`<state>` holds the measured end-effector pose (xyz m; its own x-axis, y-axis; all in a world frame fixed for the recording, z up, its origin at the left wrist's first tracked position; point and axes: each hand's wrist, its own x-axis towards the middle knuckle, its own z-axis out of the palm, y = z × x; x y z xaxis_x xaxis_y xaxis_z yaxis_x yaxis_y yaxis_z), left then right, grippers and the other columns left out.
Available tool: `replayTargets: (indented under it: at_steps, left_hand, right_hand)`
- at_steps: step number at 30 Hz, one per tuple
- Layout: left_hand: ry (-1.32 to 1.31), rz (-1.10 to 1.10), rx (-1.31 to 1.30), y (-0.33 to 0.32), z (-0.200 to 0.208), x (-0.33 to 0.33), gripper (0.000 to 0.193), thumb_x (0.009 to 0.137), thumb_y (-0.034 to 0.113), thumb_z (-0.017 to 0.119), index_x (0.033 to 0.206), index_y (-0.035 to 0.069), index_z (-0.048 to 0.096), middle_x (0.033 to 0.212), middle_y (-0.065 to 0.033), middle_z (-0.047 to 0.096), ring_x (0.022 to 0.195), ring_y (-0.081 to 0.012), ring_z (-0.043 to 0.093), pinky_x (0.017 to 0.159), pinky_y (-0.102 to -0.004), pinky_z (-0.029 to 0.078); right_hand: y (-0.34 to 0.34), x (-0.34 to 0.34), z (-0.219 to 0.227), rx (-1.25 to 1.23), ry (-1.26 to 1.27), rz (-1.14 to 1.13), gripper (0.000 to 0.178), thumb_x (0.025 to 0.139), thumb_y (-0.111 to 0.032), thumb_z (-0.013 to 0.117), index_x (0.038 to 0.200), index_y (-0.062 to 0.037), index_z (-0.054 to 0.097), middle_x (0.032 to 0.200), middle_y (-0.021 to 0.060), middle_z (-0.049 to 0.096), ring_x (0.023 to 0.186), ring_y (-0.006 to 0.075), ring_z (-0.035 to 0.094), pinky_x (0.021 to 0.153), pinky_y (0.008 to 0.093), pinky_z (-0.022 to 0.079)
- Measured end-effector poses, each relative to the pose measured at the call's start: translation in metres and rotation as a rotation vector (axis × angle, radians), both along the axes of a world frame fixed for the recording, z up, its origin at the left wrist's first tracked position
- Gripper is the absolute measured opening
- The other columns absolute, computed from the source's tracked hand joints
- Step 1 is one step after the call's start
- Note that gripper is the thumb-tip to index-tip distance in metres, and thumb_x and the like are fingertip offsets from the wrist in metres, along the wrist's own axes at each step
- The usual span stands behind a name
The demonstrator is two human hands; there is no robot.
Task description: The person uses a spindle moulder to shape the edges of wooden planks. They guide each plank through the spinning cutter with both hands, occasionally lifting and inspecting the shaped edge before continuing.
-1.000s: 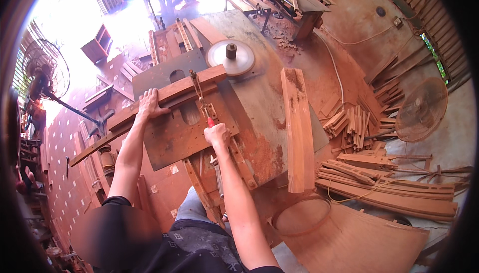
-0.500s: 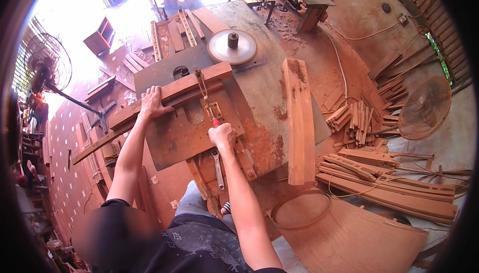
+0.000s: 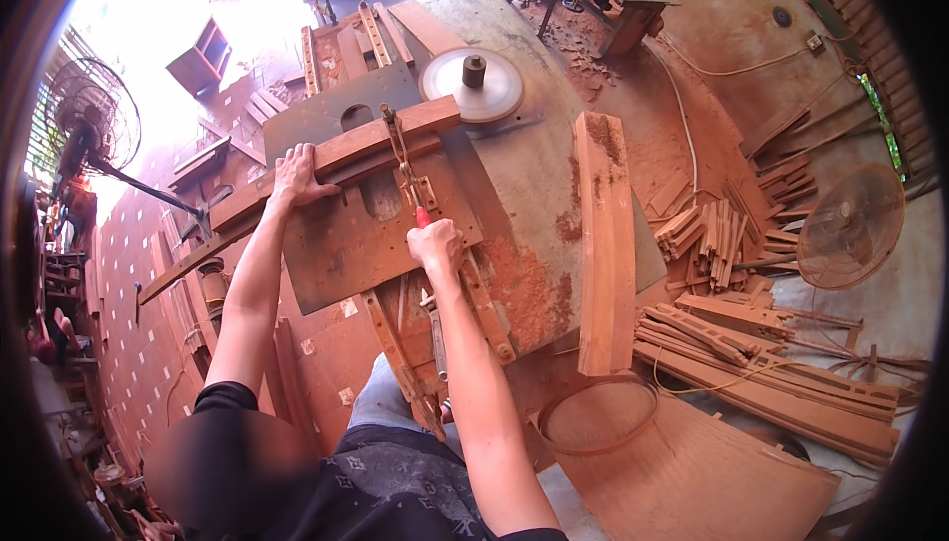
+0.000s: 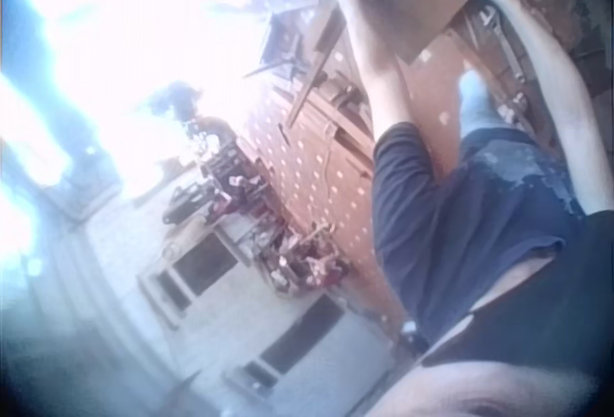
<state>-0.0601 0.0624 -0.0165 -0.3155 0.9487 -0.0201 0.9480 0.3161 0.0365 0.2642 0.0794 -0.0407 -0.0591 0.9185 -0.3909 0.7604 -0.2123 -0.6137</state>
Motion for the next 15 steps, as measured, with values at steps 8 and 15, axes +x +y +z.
replayTargets:
  at_steps: [8,15]
  left_hand:
    - [0.0,0.011,-0.019,0.007,0.0,-0.007,0.106,0.059,0.067,0.092,0.136,0.004,0.054,0.129,-0.015,0.059,0.13,-0.0353,0.054,0.107,-0.0537,0.042]
    - [-0.017,0.009,-0.027,0.01,0.0,-0.011,0.106,0.06,0.065,0.091,0.136,0.002,0.052,0.13,-0.0161,0.058,0.131,-0.0365,0.053,0.107,-0.0535,0.042]
  right_hand:
    - [0.008,-0.005,0.006,-0.061,-0.004,0.003,0.036,0.085,-0.026,0.066,0.098,0.0062,0.078,0.111,0.0356,0.073,0.109,0.0491,0.072,0.096,0.0519,0.059]
    - [0.008,-0.009,0.019,-0.059,0.005,-0.016,0.036,0.086,-0.024,0.064,0.097,0.0065,0.078,0.108,0.0345,0.074,0.108,0.0487,0.072,0.095,0.0518,0.059]
